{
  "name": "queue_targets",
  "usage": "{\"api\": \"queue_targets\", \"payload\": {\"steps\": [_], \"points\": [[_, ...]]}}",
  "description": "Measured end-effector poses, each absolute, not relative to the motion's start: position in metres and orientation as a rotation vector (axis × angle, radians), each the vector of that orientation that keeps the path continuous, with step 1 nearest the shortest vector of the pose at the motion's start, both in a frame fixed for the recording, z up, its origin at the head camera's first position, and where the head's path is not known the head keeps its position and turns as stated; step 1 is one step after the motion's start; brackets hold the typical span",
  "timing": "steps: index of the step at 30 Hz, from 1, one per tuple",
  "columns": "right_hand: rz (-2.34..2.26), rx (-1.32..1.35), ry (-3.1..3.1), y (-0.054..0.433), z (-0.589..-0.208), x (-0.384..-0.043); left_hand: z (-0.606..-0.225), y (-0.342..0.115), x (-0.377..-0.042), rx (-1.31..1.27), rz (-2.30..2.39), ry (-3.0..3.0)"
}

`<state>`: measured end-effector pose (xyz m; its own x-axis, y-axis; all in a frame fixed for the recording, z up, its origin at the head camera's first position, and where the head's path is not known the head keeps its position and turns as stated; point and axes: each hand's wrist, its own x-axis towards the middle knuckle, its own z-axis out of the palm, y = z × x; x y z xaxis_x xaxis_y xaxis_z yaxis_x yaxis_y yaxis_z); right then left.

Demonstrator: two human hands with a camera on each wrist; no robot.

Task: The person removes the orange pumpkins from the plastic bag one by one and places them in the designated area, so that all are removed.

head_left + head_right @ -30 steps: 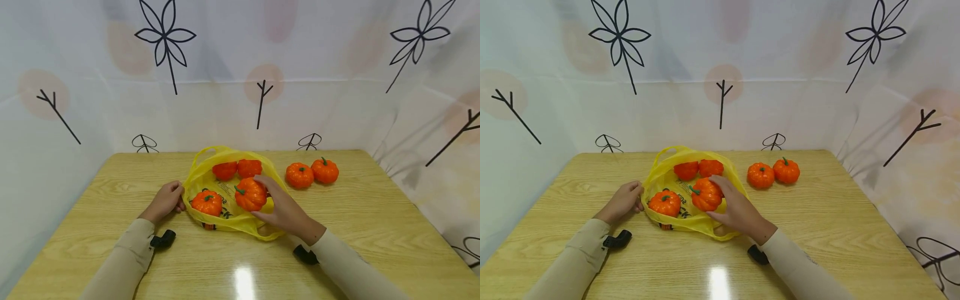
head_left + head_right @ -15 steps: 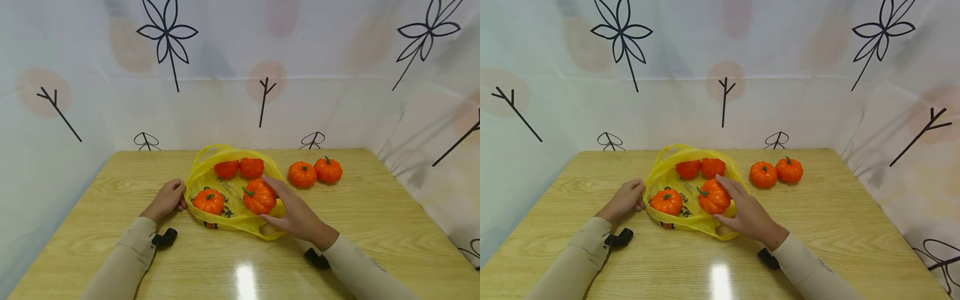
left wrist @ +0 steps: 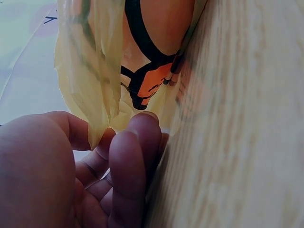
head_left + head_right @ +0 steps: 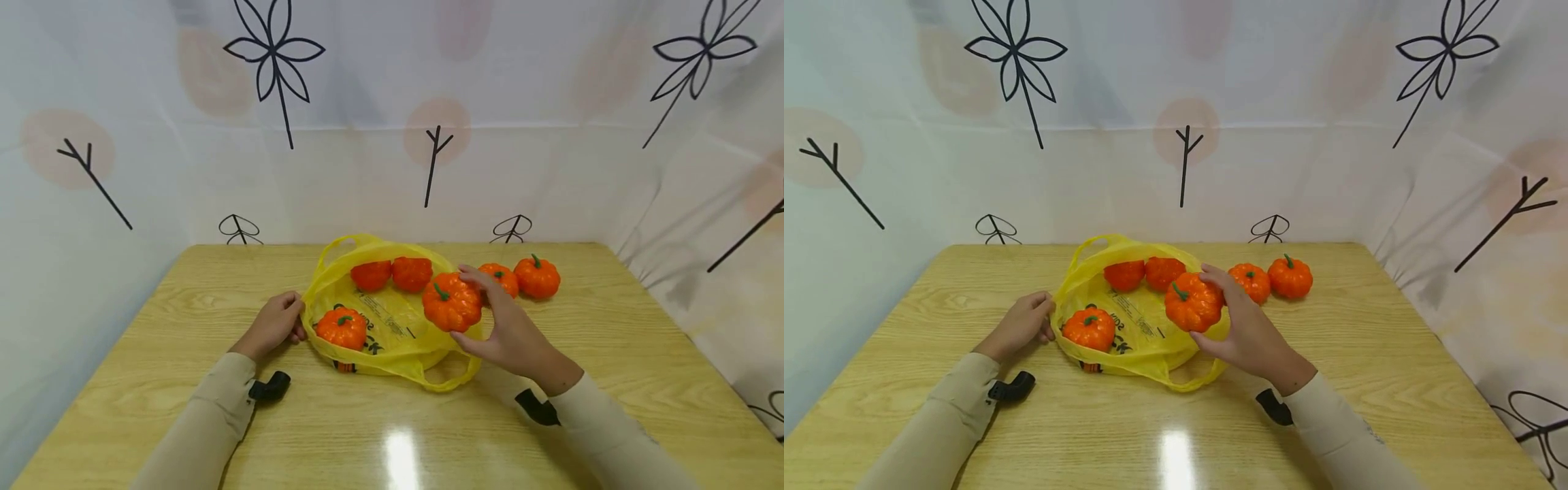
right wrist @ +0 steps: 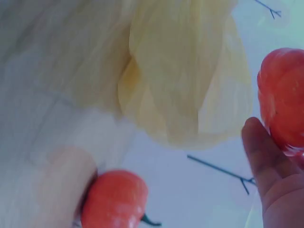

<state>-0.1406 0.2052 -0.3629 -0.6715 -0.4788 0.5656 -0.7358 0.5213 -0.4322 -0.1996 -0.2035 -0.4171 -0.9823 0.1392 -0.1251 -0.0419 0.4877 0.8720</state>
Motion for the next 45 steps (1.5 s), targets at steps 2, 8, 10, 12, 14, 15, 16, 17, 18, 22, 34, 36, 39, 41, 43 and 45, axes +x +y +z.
{"api": "queue_targets", "payload": {"steps": [2,8,10,12,14,15,16,17,18,22,34,36,39,41,43,45], "points": [[0.938,0.961,-2.393,0.210,-0.362,-0.144,-0.417,-0.203,-0.200,0.088,1.511,2.552],[0.918,0.816,-2.456,0.223,-0.361,-0.153,-0.418,-0.204,-0.199,0.087,1.496,2.569],[0.918,0.772,-2.481,0.227,-0.361,-0.155,-0.418,-0.204,-0.198,0.090,1.492,2.572],[0.935,0.750,-2.502,0.231,-0.361,-0.158,-0.418,-0.204,-0.198,0.100,1.495,2.573],[0.945,0.733,-2.534,0.236,-0.361,-0.160,-0.418,-0.204,-0.199,0.106,1.501,2.572],[0.952,0.729,-2.551,0.238,-0.362,-0.161,-0.418,-0.204,-0.199,0.107,1.502,2.571],[0.952,0.725,-2.570,0.240,-0.362,-0.162,-0.418,-0.204,-0.199,0.110,1.503,2.569],[0.945,0.716,-2.592,0.242,-0.363,-0.163,-0.418,-0.204,-0.199,0.107,1.504,2.569],[0.933,0.703,-2.619,0.244,-0.363,-0.163,-0.418,-0.204,-0.199,0.105,1.505,2.568],[0.916,0.654,-2.725,0.250,-0.365,-0.165,-0.419,-0.204,-0.198,0.099,1.507,2.565],[0.930,0.574,-2.918,0.262,-0.372,-0.171,-0.418,-0.204,-0.198,0.102,1.493,2.568],[0.929,0.576,-2.935,0.263,-0.373,-0.172,-0.418,-0.204,-0.198,0.100,1.495,2.566],[0.930,0.580,-2.951,0.265,-0.375,-0.173,-0.417,-0.203,-0.198,0.098,1.496,2.564],[0.921,0.580,-2.962,0.265,-0.376,-0.173,-0.417,-0.203,-0.198,0.100,1.494,2.565],[0.912,0.576,-2.968,0.266,-0.376,-0.173,-0.417,-0.203,-0.198,0.101,1.493,2.567],[0.904,0.576,-2.972,0.266,-0.377,-0.174,-0.417,-0.203,-0.198,0.105,1.491,2.568]]}}
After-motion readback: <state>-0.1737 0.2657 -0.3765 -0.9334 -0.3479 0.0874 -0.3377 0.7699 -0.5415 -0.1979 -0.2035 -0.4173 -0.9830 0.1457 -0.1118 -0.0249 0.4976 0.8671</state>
